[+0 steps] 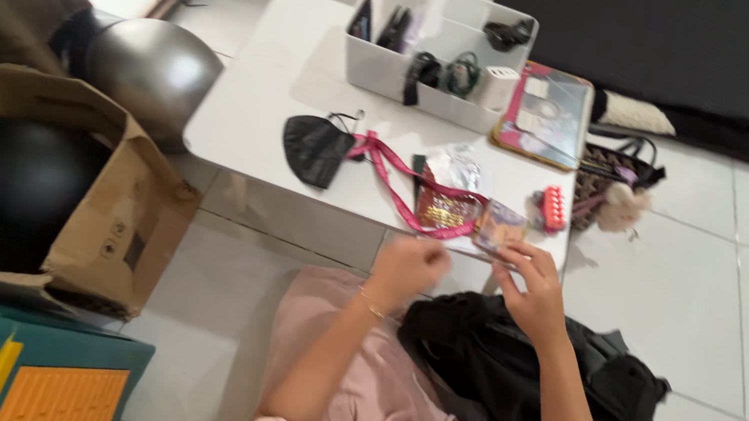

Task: The person sits on the floor and packs items from a small white table into a black backpack, handling a wallet, cards, a passport-style booklet, a face mask, a lanyard, small packets, and a phone, then zips the backpack closed.

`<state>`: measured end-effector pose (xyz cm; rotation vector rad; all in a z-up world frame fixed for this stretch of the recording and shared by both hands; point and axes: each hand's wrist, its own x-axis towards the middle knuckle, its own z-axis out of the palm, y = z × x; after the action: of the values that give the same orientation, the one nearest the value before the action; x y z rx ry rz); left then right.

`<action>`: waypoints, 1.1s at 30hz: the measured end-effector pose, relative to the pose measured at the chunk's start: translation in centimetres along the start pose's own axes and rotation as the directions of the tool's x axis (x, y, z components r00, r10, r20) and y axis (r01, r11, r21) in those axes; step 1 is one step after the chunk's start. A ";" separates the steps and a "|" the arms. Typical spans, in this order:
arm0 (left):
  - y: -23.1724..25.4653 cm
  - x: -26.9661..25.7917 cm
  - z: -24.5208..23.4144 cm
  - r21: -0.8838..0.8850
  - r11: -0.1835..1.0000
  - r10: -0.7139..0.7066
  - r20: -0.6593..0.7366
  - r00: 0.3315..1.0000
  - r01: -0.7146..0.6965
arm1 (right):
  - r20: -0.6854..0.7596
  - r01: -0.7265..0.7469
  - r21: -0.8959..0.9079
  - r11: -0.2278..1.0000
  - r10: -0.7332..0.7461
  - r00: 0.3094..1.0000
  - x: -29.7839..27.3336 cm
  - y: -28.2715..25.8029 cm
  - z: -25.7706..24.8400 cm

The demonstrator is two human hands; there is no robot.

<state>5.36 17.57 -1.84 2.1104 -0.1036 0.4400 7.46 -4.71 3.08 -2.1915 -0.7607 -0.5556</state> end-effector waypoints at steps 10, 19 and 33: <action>-5.6 20.1 -14.7 -0.016 0.999 0.020 -0.477 0.879 -0.031 | -0.115 0.065 0.051 0.997 -0.059 0.992 7.5 1.2 6.5; -10.3 29.2 -10.7 0.327 0.945 0.112 -0.378 0.919 0.019 | -0.067 -0.063 0.138 0.988 0.072 0.995 8.5 1.8 7.1; -8.4 35.0 -8.3 0.817 0.477 -0.104 -0.315 0.944 0.325 | 0.103 -0.386 0.227 0.894 0.372 0.923 8.6 2.6 7.4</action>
<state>37.78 32.47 7.79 2.9921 0.6715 0.6616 16.58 2.41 2.17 -2.0564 -0.3853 -0.1891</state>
